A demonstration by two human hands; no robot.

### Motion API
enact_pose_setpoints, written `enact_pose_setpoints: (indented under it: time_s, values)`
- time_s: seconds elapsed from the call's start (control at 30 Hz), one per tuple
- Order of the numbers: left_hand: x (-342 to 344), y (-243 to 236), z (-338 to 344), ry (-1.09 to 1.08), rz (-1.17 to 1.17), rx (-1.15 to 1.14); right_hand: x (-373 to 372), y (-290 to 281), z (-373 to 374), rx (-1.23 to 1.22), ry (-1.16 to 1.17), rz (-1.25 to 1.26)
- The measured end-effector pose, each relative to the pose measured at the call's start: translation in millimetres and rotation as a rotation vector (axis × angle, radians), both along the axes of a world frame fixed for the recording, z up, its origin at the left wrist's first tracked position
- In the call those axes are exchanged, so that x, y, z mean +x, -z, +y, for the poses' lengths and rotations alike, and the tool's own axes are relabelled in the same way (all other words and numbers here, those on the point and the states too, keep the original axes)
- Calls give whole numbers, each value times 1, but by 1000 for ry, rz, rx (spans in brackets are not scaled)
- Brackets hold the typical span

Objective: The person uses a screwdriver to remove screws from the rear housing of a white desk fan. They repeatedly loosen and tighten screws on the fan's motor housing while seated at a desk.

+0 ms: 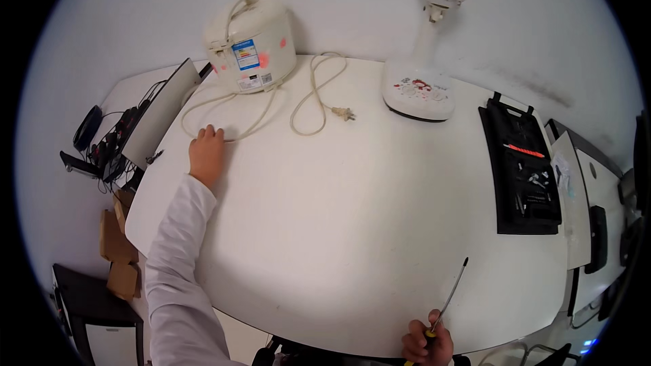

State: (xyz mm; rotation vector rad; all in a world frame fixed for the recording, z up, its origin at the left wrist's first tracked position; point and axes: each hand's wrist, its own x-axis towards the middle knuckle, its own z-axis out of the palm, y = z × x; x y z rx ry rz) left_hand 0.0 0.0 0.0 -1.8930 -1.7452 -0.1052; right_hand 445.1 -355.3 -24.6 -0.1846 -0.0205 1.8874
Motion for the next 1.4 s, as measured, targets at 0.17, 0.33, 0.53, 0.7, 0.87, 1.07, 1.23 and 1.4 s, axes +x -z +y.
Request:
enact_pose_setpoints:
  time_s: [0.17, 0.33, 0.53, 0.7, 0.87, 1.07, 1.23, 1.4]
  values:
    - [-15, -8, 10, -14, -60, 24, -13, -26, 9, -53, 19, -218]
    - [6, 3, 10, 51, 59, -24, -8, -31, 8, -9, 42, -260]
    - [9, -3, 0, 45, -27, -36, -9, -32, 8, 0, 38, -265]
    - [32, -25, -13, 52, -42, 2, -11, -32, 8, -5, 41, -253]
    - [105, -62, -23, 467, -345, -63, -10, -28, 7, -40, 32, -226]
    - [221, -48, -5, 725, -523, -178, 2, -32, 4, -35, 5, -517]
    - [260, 4, 48, 424, -339, 69, 45, -63, 25, -182, -132, -778]
    - [259, 46, 72, 235, -579, 87, 76, -103, 96, -69, -35, -1115]
